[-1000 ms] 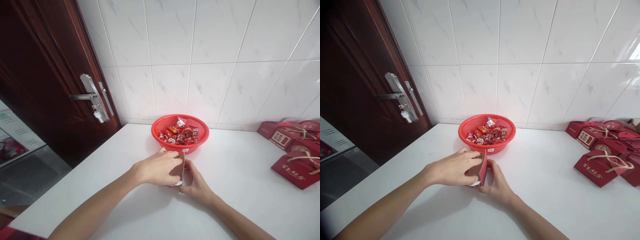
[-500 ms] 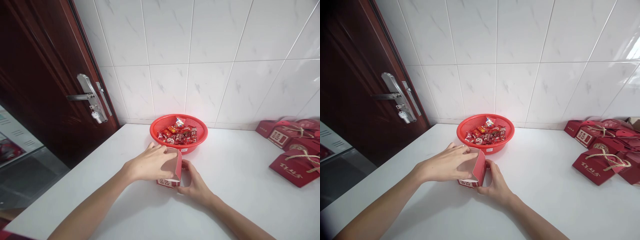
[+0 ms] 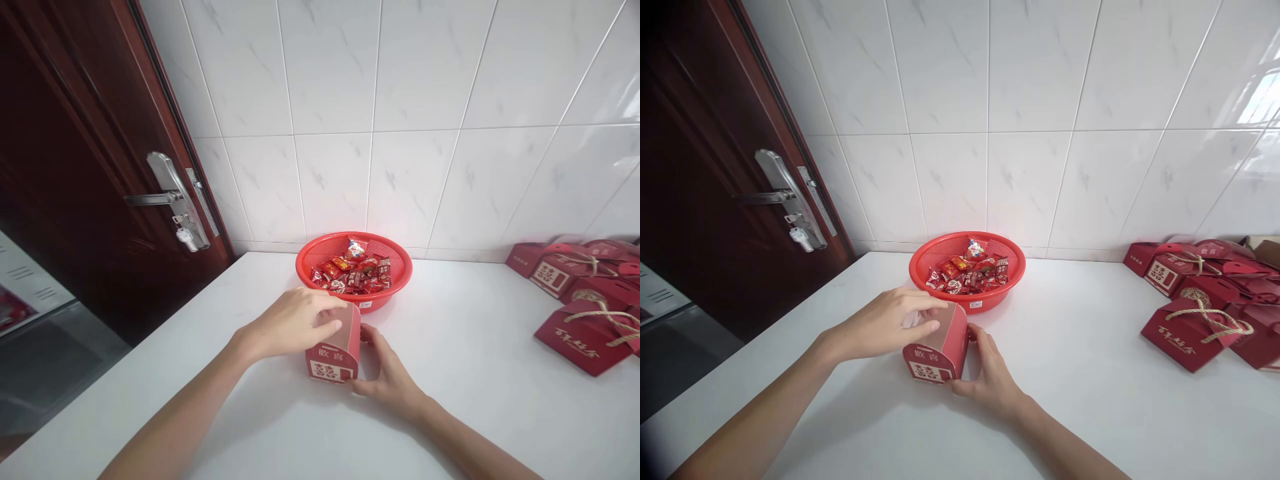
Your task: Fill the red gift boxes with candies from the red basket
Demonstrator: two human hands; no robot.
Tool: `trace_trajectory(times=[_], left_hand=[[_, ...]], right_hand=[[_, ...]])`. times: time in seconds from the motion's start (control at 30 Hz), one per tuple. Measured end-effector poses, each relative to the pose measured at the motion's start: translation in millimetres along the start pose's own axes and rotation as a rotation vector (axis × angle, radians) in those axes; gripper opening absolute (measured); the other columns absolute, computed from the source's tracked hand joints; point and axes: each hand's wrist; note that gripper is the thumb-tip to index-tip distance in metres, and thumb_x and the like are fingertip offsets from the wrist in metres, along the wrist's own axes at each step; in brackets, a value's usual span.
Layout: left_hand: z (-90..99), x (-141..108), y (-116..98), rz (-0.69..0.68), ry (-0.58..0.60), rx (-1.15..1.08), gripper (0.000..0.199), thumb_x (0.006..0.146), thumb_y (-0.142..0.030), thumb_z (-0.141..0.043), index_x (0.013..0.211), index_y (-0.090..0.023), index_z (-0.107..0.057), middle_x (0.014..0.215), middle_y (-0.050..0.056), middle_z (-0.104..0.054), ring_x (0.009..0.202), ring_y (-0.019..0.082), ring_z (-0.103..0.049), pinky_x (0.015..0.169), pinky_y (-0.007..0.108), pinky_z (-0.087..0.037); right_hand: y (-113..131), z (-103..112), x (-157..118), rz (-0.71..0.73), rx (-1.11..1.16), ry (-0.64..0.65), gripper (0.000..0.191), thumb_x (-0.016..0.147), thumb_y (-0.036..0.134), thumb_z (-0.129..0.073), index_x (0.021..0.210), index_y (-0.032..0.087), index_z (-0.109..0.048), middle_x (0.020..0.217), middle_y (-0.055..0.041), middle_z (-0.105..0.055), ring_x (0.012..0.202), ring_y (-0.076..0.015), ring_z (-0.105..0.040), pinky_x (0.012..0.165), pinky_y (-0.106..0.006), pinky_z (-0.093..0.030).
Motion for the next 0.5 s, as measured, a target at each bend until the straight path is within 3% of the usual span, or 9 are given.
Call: trace_trajectory(times=[0.13, 0.27, 0.37, 0.5], left_hand=[[6.0, 13.6, 12.4, -0.024, -0.161, -0.122, 0.024, 0.089, -0.030, -0.058, 0.103, -0.023, -0.076, 0.099, 0.000, -0.078, 0.089, 0.019, -0.070, 0.082, 0.028, -0.051], [16.3, 52.2, 32.1, -0.040, -0.260, -0.216, 0.025, 0.084, -0.033, -0.062, 0.099, -0.019, -0.077, 0.098, 0.003, -0.079, 0.089, 0.020, -0.071, 0.083, 0.029, -0.053], [17.4, 92.7, 49.5, 0.012, -0.184, -0.199, 0.027, 0.084, -0.035, -0.062, 0.098, -0.017, -0.076, 0.098, 0.005, -0.078, 0.090, 0.021, -0.071, 0.082, 0.029, -0.053], [5.5, 141.0, 69.4, 0.056, -0.047, -0.122, 0.022, 0.082, -0.026, -0.059, 0.093, -0.019, -0.076, 0.099, 0.004, -0.078, 0.091, 0.021, -0.071, 0.076, 0.026, -0.051]], right_hand=[[0.1, -0.4, 0.6, -0.006, 0.018, 0.001, 0.085, 0.072, 0.029, -0.083, 0.144, 0.026, -0.040, 0.145, -0.0113, -0.052, 0.130, -0.0317, -0.051, 0.109, -0.048, -0.042], [-0.7, -0.4, 1.3, -0.007, 0.029, 0.006, 0.091, 0.071, 0.031, -0.085, 0.148, 0.026, -0.036, 0.148, -0.0121, -0.050, 0.133, -0.0327, -0.048, 0.111, -0.049, -0.040], [-0.9, 0.3, 1.8, -0.015, 0.028, 0.008, 0.095, 0.070, 0.032, -0.086, 0.150, 0.027, -0.034, 0.150, -0.0116, -0.048, 0.135, -0.0329, -0.046, 0.112, -0.049, -0.038], [-1.4, -0.1, 2.6, -0.021, 0.026, 0.003, 0.098, 0.068, 0.029, -0.088, 0.150, 0.029, -0.035, 0.149, -0.0110, -0.049, 0.135, -0.0334, -0.046, 0.112, -0.050, -0.038]])
Point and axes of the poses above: each hand's wrist, its own x-axis towards the middle knuckle, its own z-axis out of the back of the hand, y = z × x
